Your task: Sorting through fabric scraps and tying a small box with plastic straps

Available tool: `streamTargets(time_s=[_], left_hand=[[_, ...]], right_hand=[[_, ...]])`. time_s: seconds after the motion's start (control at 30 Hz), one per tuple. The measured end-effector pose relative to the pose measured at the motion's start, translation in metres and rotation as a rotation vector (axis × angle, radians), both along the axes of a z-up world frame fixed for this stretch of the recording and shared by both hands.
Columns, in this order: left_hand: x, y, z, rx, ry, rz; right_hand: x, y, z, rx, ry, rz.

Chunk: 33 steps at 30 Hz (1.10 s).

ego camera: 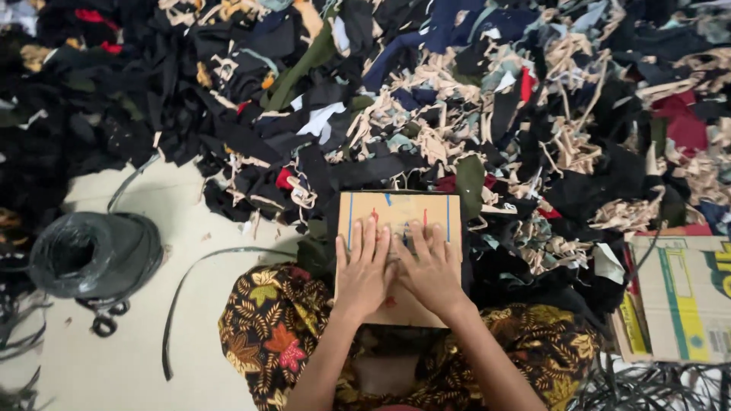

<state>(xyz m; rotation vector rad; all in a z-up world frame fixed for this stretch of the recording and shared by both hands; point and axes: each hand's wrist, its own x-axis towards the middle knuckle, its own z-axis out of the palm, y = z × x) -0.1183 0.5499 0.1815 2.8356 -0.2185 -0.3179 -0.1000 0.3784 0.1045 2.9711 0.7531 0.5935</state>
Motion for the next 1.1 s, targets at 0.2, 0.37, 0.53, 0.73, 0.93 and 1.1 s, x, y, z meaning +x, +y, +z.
streamTargets(time_s=[0.2, 0.37, 0.53, 0.73, 0.93, 1.1], left_hand=[[0.005, -0.004, -0.03, 0.013, -0.129, 0.029], [0.006, -0.006, -0.038, 0.022, -0.168, 0.06], [0.008, -0.001, -0.047, 0.022, -0.206, 0.032], [0.006, -0.003, -0.045, 0.091, -0.229, 0.001], [0.012, -0.007, -0.022, -0.02, -0.191, 0.041], [0.009, 0.003, -0.025, -0.154, -0.297, -0.213]], right_hand=[[0.016, -0.001, -0.01, 0.056, -0.074, 0.047], [0.016, 0.002, -0.01, 0.064, 0.02, 0.06], [0.015, 0.009, -0.004, 0.025, -0.167, 0.043], [0.017, -0.005, -0.014, 0.033, -0.191, 0.065], [0.005, -0.046, 0.091, 0.575, 0.351, 0.277], [-0.09, -0.05, 0.092, 0.228, 0.94, 0.408]])
